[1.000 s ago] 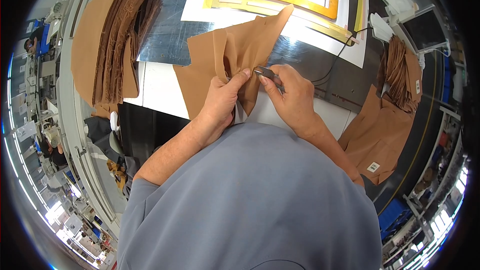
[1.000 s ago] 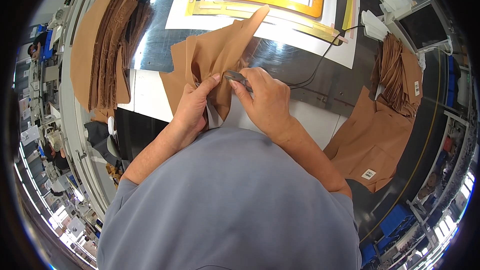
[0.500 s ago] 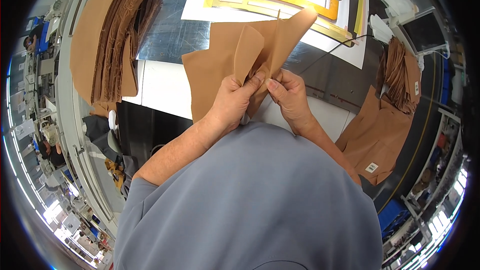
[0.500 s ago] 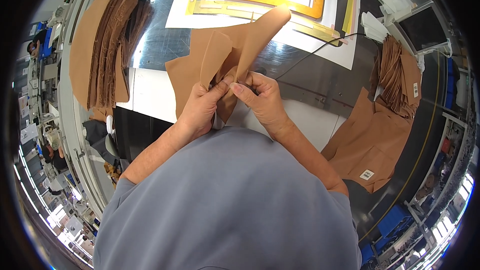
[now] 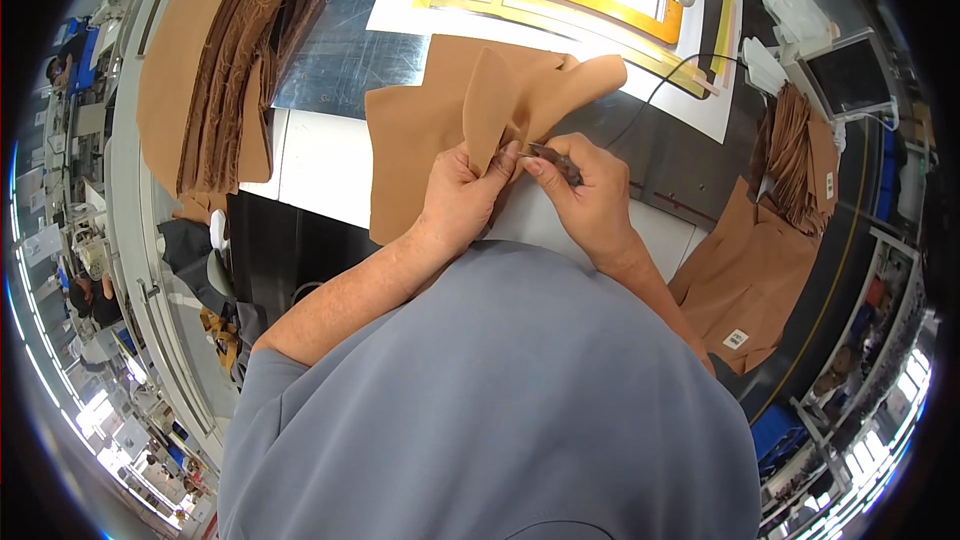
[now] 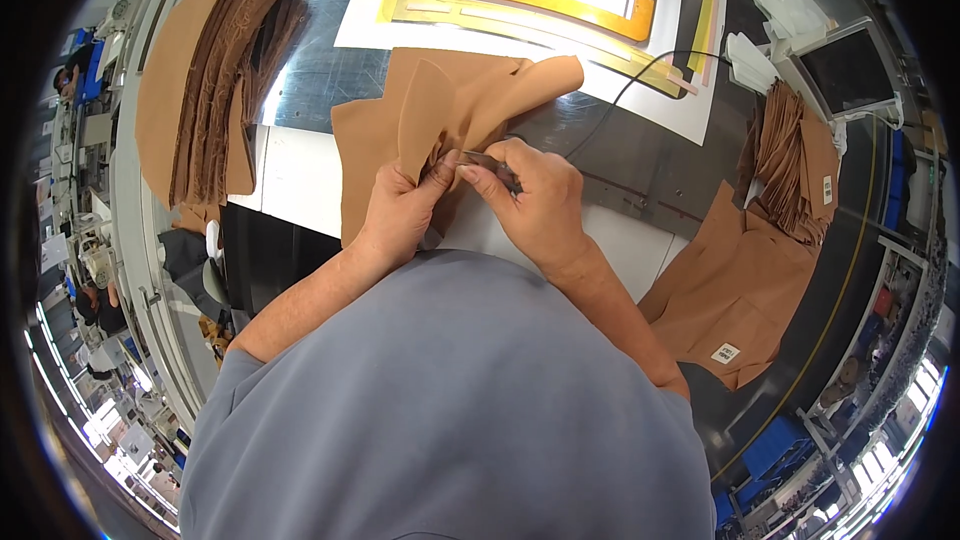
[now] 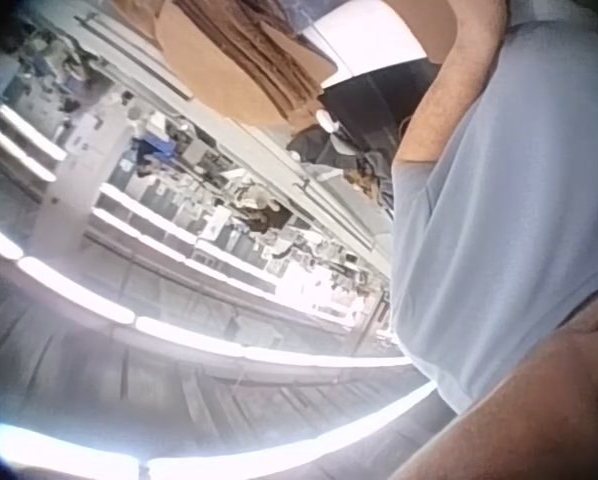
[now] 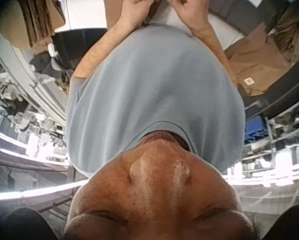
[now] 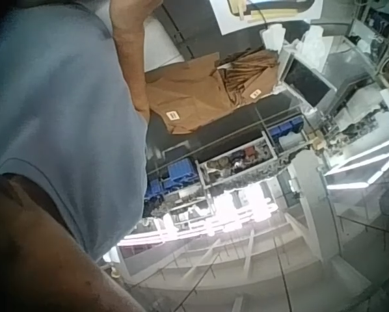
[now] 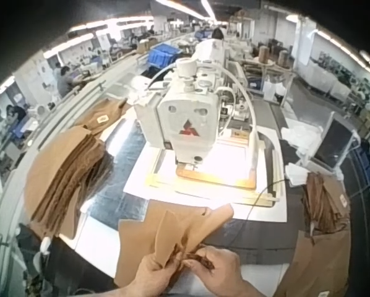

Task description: Assembling and trimming leather bag components at an industrial sewing station.

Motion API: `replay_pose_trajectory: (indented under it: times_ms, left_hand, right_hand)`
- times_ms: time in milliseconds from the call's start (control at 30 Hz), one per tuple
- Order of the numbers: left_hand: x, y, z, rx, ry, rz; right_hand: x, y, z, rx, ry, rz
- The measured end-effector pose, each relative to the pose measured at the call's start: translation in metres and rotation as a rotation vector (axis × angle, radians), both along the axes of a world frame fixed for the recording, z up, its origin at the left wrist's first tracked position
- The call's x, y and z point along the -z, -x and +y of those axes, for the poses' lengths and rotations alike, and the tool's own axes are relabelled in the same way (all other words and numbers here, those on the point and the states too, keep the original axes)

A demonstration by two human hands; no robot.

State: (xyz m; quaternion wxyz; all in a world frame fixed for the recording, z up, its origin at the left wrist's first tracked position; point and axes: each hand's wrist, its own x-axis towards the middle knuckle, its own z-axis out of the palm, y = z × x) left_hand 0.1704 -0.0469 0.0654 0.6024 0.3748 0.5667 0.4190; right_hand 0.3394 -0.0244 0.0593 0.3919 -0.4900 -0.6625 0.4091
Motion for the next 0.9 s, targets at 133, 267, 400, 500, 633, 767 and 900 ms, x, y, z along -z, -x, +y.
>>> replay_pose_trajectory:
  times_ms: [133, 267, 400, 500, 633, 767, 900]
  left_hand:
    - [0.001, -0.002, 0.0, 0.079, -0.047, -0.014]
    - [0.008, -0.004, -0.002, -0.058, 0.15, -0.058]
    - [0.003, 0.012, -0.011, -0.073, 0.165, -0.073]
    - [-0.006, 0.002, 0.004, -0.16, 0.062, -0.116]
    - [-0.007, 0.009, 0.005, -0.181, 0.181, -0.13]
    - [-0.02, 0.003, 0.005, -0.189, 0.21, -0.175]
    - [-0.025, 0.005, 0.007, -0.181, 0.286, -0.194]
  right_hand:
    - [0.005, 0.01, -0.005, -0.032, 0.406, 0.595]
    - [0.01, -0.023, 0.0, -0.299, 0.534, 0.986]
    - [-0.018, -0.02, 0.005, -0.157, 0.169, 0.641]
    - [-0.002, -0.02, -0.001, -0.109, 0.257, 0.426]
    - [0.002, -0.019, -0.005, -0.049, 0.247, 0.368]
    - [-0.004, -0.017, -0.001, -0.071, 0.074, 0.097]
    - [-0.008, -0.009, -0.002, -0.036, 0.024, 0.021]
